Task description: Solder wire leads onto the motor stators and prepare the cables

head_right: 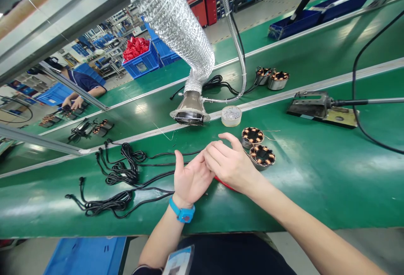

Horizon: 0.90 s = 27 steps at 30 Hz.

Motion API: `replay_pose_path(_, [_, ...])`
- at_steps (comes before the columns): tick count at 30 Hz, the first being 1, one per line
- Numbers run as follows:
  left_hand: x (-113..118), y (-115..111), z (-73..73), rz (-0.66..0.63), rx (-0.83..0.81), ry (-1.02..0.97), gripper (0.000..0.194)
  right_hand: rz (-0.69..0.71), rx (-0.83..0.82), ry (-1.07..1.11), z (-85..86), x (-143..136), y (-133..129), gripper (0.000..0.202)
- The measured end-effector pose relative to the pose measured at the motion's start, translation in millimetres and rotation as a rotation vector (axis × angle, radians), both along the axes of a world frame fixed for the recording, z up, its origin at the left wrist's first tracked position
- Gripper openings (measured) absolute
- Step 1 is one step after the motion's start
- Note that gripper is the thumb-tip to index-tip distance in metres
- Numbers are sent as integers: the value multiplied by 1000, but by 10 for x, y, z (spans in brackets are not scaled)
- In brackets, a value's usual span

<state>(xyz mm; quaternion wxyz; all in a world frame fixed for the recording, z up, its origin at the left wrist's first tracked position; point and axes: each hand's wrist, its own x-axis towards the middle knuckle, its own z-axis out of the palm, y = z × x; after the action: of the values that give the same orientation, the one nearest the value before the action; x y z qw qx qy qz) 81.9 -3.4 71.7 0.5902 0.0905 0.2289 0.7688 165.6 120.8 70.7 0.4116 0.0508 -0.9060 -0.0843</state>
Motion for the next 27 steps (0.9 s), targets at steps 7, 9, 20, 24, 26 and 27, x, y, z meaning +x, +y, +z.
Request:
replay_pose_path(7, [7,2,-5,7,20,-6,93,-23,-69,2,3,-25,-5,13])
replay_pose_path(9, [10,-1,-6,12,13,17,93,-27,-82,3,0,-26,-14,11])
replay_pose_path(20, [-11,-27,9,27,48,-13,97,-39,-233,96,2,-40,-25,7])
replay_pose_path(24, [-48,-46,23,3,69,-33,98,1,-299,131,5,-31,-44,10])
replay_pose_path(26, [-59,-51,28,-2,74,-28,98,21,-317,124,6,-32,-62,11])
replay_pose_path(27, [-62,-53,29,0,71,-27,98,29,-323,120,7,-35,-72,11])
